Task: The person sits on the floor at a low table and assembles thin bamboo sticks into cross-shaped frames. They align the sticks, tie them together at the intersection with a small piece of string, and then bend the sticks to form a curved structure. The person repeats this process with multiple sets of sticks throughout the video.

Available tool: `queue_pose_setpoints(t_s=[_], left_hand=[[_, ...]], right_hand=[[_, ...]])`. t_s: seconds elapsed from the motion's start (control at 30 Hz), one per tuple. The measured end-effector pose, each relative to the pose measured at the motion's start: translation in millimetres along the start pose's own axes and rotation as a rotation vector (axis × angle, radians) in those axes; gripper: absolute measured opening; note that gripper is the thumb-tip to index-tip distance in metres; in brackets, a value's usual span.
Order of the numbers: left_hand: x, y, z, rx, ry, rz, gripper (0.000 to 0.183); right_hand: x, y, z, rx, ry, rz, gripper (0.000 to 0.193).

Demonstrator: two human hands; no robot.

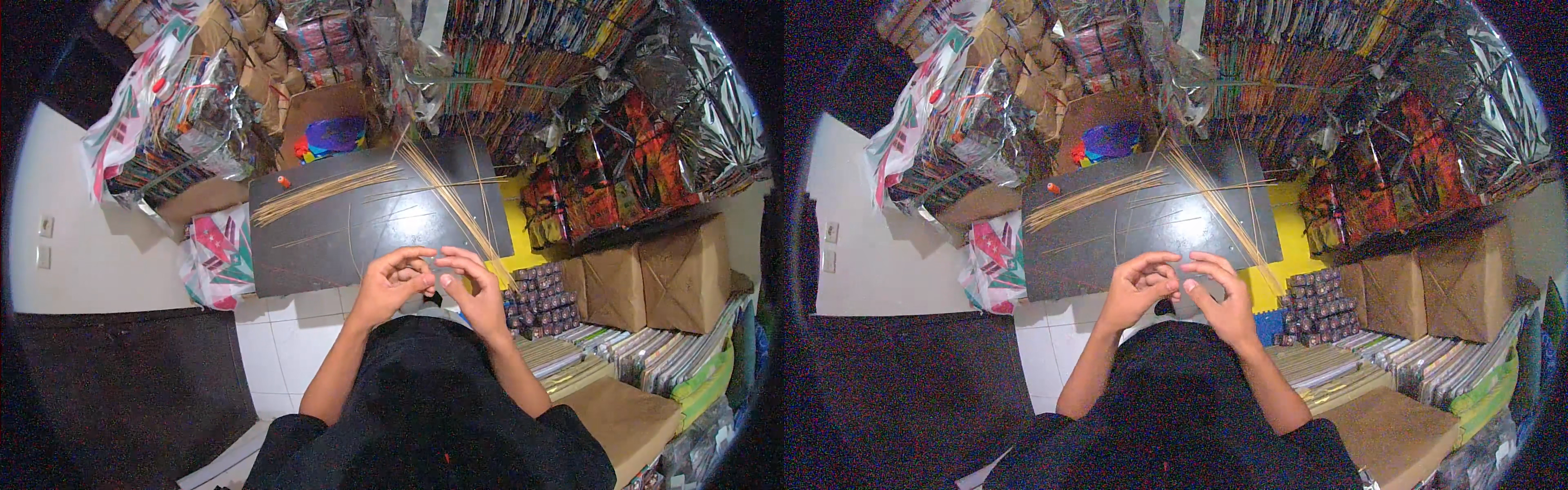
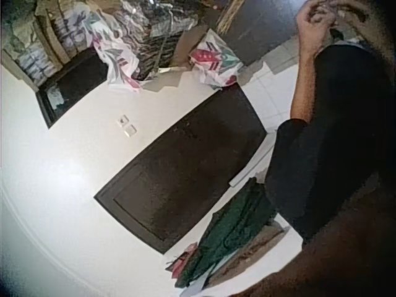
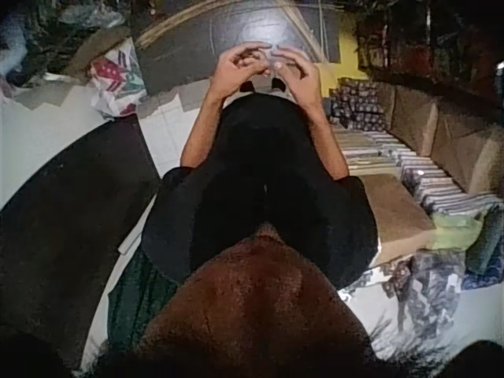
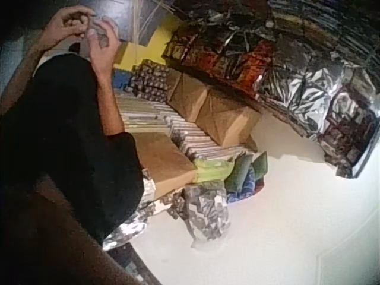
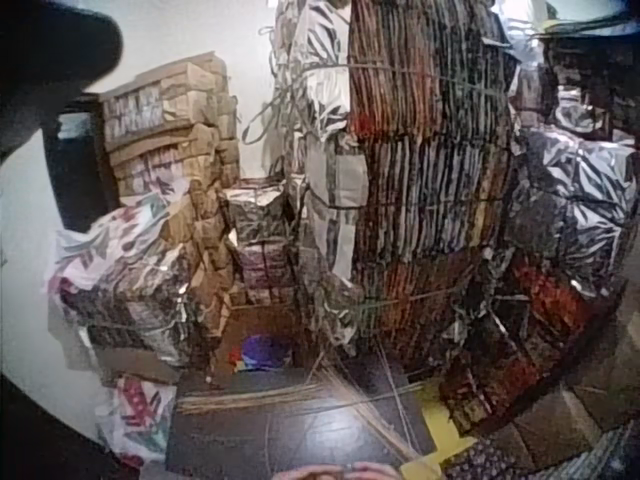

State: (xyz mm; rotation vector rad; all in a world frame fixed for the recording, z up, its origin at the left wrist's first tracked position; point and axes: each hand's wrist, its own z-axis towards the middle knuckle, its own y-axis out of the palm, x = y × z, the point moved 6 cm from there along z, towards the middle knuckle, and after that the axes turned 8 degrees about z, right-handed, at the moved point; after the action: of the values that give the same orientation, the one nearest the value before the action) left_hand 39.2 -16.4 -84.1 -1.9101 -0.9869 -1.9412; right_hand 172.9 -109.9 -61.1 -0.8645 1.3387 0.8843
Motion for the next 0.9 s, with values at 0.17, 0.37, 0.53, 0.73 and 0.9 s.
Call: queue_pose_setpoints(t_s=[0.17, 0.37, 0.53, 0.73, 0.9], left_hand=[[-8.0, 6.1, 3.2, 0.01, -0.054, -0.024, 0.038], [-13.0, 8.3, 2.8, -0.003, -0.104, -0.003, 0.036], [-24.1, -15.3, 1.4, 0.188, -0.046, 0.137, 0.028], [-75.9, -122.5, -34.0, 0.834, -0.068, 0.357, 0.022], [-142.2, -175.7, -76.5, 1.031, -0.452, 0.106, 0.036]], right_hand=[[19.2, 0.0, -1.5, -0.032, 0.034, 0.122, 0.018], [28.4, 3.4, -2.7, 0.008, 0.123, 0.264, 0.013], [45.8, 4.8, -1.4, 0.118, 0.097, 0.206, 0.01], [54.9, -4.4, 1.2, 0.235, 0.181, 0.327, 0.009], [77.3, -14.4, 4.0, 0.225, 0.249, 0.412, 0.009]])
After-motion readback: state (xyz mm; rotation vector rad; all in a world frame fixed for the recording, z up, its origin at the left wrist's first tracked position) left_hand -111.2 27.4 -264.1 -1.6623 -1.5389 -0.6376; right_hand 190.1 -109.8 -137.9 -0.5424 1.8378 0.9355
